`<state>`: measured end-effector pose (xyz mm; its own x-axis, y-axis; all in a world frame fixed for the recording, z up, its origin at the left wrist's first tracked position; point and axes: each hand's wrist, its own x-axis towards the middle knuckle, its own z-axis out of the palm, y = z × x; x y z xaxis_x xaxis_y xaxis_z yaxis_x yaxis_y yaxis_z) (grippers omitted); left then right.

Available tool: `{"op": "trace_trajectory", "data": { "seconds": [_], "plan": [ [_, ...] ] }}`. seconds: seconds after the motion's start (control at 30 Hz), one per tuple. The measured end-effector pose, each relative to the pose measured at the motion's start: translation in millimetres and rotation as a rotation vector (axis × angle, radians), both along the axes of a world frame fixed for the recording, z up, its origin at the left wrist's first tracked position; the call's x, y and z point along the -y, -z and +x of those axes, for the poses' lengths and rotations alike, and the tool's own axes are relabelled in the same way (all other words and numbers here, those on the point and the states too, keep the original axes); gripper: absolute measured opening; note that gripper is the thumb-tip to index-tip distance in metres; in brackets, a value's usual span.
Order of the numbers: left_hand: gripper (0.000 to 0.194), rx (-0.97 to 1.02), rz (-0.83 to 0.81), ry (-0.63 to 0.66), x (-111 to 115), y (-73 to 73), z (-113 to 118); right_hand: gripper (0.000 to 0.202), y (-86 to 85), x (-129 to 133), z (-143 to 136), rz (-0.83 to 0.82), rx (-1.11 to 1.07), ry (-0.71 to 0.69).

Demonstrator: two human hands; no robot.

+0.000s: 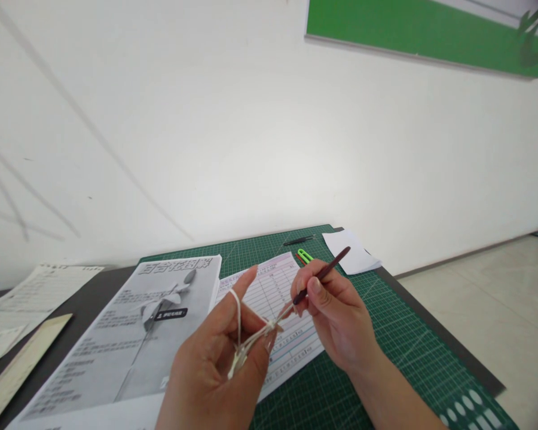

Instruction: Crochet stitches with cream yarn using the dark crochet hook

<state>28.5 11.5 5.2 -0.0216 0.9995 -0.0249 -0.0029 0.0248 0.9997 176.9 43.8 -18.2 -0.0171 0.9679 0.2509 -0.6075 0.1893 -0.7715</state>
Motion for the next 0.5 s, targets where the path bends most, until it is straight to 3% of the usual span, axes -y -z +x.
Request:
{"op": "trace_trajectory", "data": {
  "seconds": [0.23, 0.5],
  "plan": [
    [0.025, -0.015, 0.009, -0.019, -1.1, -5.5, 2.9, 0.014, 2.1, 2.1, 4.6, 0.113, 0.124, 0.083],
    [0.033, -0.042, -0.036, -0.017, -0.5, -2.5, 0.4, 0.012, 8.1, 9.6, 5.0, 0.237, 0.265, 0.203]
  ]
}}
